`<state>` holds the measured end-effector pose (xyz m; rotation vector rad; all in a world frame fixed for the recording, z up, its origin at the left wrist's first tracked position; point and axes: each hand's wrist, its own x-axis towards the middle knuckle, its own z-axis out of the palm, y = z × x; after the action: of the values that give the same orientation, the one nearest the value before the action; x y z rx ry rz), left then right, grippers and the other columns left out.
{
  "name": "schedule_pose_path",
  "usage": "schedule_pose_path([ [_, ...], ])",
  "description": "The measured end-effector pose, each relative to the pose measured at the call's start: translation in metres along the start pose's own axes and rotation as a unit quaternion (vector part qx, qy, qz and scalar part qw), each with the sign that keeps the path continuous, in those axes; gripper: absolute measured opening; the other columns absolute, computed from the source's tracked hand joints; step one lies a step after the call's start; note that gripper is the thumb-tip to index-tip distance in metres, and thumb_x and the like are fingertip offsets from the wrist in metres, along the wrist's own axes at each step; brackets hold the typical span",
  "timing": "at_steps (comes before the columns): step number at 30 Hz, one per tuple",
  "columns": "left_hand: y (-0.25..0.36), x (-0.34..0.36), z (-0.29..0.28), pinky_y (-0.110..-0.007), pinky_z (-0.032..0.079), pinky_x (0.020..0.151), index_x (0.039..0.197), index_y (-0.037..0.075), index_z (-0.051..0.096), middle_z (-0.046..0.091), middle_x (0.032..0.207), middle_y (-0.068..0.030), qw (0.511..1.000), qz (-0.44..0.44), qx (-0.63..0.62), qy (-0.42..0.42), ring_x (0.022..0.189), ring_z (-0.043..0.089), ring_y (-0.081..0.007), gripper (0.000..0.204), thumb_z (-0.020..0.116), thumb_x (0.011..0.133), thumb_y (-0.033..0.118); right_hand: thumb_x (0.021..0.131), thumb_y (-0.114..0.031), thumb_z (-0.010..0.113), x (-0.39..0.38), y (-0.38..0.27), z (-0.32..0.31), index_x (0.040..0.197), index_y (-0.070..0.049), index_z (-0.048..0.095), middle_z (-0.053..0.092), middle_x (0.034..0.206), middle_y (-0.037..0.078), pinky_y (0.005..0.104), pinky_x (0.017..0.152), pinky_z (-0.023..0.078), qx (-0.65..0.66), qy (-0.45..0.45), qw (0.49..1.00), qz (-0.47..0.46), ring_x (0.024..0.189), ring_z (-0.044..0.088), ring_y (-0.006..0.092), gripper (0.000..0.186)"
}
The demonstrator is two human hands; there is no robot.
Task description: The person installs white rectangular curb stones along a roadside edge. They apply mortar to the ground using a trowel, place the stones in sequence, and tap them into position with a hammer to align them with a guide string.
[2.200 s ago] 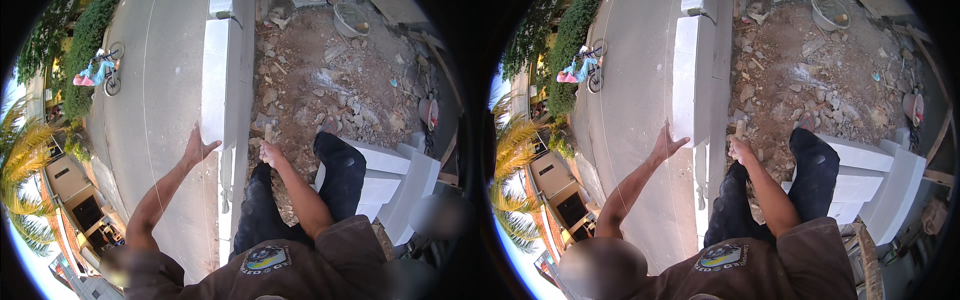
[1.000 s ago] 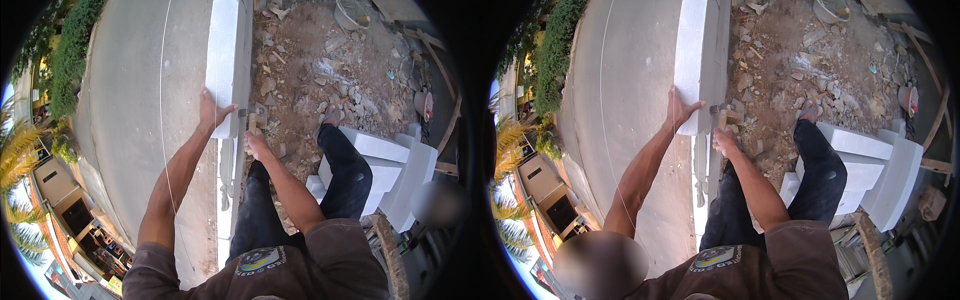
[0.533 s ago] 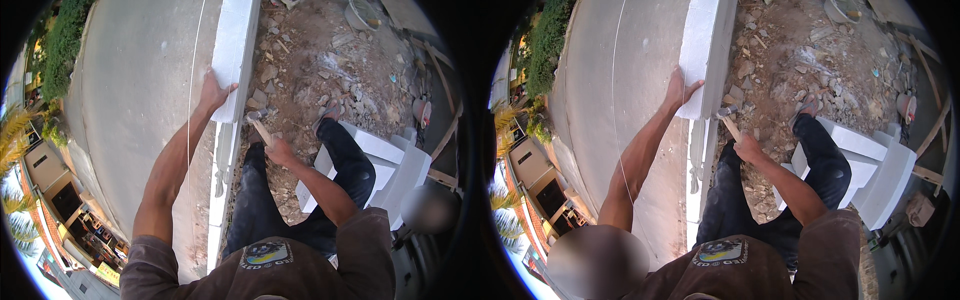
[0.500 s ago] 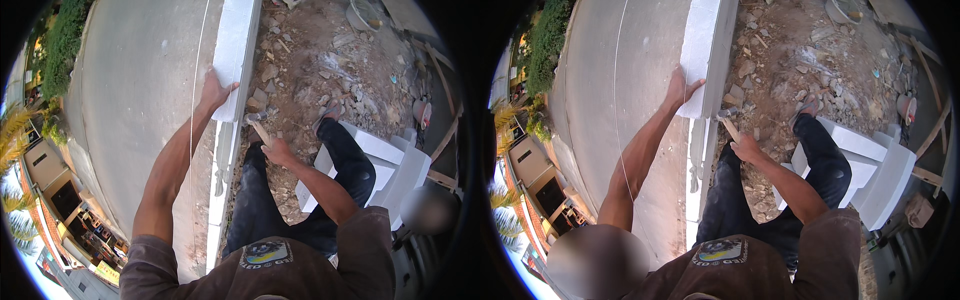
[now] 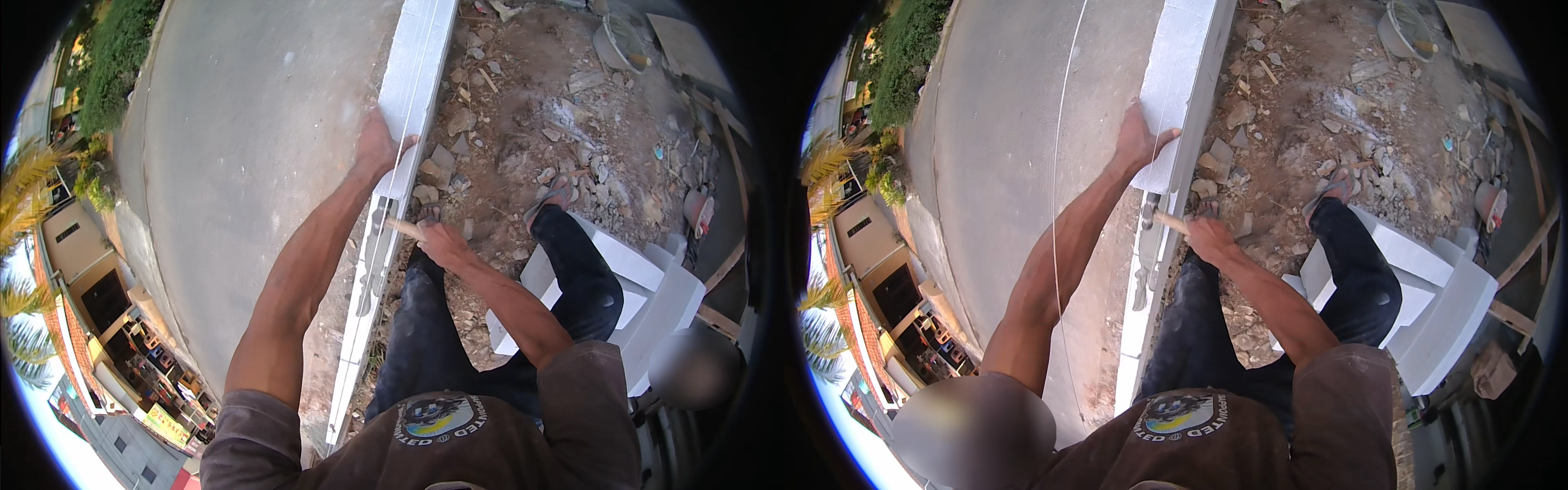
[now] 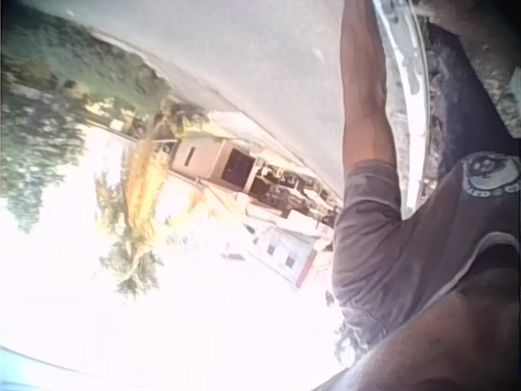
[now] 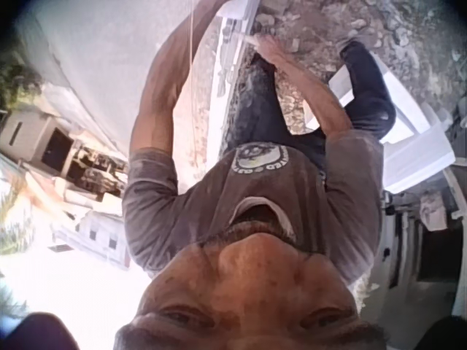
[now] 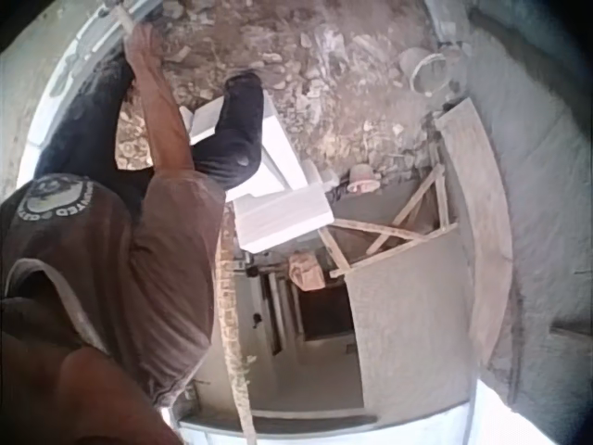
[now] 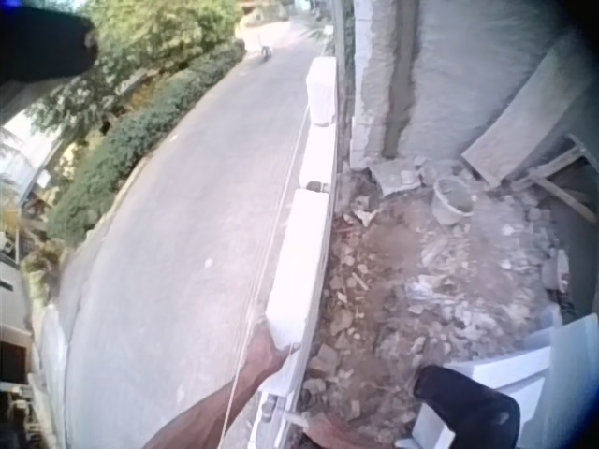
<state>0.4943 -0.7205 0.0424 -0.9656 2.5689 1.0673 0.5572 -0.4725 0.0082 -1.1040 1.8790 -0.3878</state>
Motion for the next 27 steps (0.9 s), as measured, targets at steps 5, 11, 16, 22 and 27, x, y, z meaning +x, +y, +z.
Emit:
schedule_pose_path([
  [5,0.002,0.003,0.004,-0.050,0.044,0.108,0.140,-0.017,0.034,0.053,0.132,-0.0372,1.000,0.016,-0.010,0.007,0.126,0.054,-0.0488,0.100,0.090,0.075,0.036,0.092,-0.010,0.058,-0.007,-0.015,0.016,0.104,0.004,0.068,0.072,0.091,0.024,0.0516,0.078,0.059,0.022,-0.012,0.998,0.051,0.091,0.073,0.0403,0.021],
  [11,-0.006,0.001,0.007,-0.050,0.045,0.107,0.140,-0.015,0.034,0.053,0.132,-0.0365,0.999,0.027,-0.001,0.030,0.125,0.054,-0.0499,0.099,0.090,0.076,0.035,0.089,-0.018,0.069,0.006,0.003,-0.012,0.115,0.003,0.060,0.071,0.098,0.025,0.0513,0.081,0.058,0.071,0.030,0.996,0.035,0.092,0.071,0.0425,0.034],
  [16,-0.005,0.000,0.006,-0.050,0.046,0.106,0.142,-0.013,0.033,0.054,0.131,-0.0362,0.998,0.045,-0.003,0.033,0.124,0.055,-0.0499,0.101,0.090,0.075,0.035,0.091,-0.016,0.065,-0.007,-0.021,0.002,0.109,0.009,0.063,0.071,0.089,0.029,0.0502,0.079,0.059,0.062,-0.005,0.996,0.061,0.088,0.072,0.0430,0.031],
  [22,0.002,0.001,0.004,-0.049,0.044,0.109,0.142,-0.016,0.034,0.052,0.134,-0.0367,0.999,0.041,-0.018,0.017,0.127,0.054,-0.0474,0.102,0.089,0.075,0.038,0.098,-0.023,0.064,-0.053,-0.011,0.033,0.114,0.004,0.052,0.070,0.085,0.022,0.0477,0.065,0.059,0.136,-0.051,0.983,0.115,0.074,0.072,0.0382,0.033],
  [27,-0.011,0.006,0.009,-0.049,0.047,0.105,0.138,-0.015,0.038,0.054,0.130,-0.0358,0.999,0.028,0.033,0.022,0.123,0.057,-0.0462,0.097,0.089,0.075,0.039,0.106,-0.033,0.048,-0.054,0.006,0.026,0.113,-0.006,0.053,0.058,0.079,0.004,0.0313,0.042,0.047,0.665,0.077,0.679,0.302,0.053,0.055,0.0133,0.029],
])
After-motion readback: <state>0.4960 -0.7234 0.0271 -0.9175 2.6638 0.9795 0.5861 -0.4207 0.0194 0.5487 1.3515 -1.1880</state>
